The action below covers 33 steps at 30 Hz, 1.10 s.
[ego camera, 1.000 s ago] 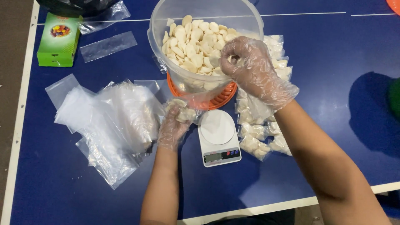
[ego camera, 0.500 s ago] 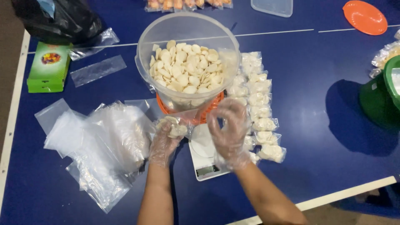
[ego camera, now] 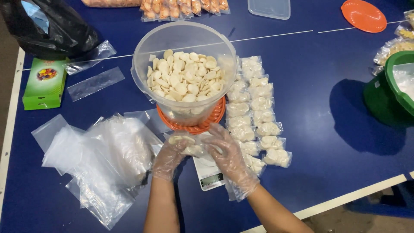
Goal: Weighing and packaging small white food chips into plastic bags on a digital scale.
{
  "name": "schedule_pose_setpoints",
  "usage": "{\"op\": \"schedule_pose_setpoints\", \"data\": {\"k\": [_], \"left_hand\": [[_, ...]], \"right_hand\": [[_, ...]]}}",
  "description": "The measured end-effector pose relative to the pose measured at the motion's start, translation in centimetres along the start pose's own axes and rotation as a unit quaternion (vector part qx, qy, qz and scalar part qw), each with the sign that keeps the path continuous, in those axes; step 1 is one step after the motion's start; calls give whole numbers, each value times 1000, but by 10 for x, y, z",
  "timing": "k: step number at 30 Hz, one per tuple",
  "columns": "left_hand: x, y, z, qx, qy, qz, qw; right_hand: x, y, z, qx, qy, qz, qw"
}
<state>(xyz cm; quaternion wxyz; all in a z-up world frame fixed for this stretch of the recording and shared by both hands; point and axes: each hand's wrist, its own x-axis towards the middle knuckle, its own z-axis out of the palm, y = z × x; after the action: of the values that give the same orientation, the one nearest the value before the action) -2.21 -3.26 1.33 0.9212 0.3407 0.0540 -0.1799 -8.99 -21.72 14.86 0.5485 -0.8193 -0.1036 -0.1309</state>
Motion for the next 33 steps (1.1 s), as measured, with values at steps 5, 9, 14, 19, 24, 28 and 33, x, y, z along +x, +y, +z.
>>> {"op": "schedule_pose_setpoints", "data": {"k": [5,9,14,19,24,28,33], "left_hand": [[-17,20,20,71,-7,-20,997],[-27,32,50,112,-20,-21,993],[-23,30,37,116,-17,-25,993],[-14,23,30,36,31,3,999],[2,23,3,-59,34,12,998],[-1,28,5,-88,47,29,995],[-1,27,10,-107,10,42,993]], "right_hand": [[-4,-9,4,95,-17,117,988],[1,-23,1,17,-25,112,993],[8,-18,6,-23,-46,114,992],[16,-30,-2,-37,-43,111,992],[34,-43,-19,-73,73,-90,991],[67,-37,-38,-108,123,-168,972],[124,-36,-51,-188,111,-341,914]]}}
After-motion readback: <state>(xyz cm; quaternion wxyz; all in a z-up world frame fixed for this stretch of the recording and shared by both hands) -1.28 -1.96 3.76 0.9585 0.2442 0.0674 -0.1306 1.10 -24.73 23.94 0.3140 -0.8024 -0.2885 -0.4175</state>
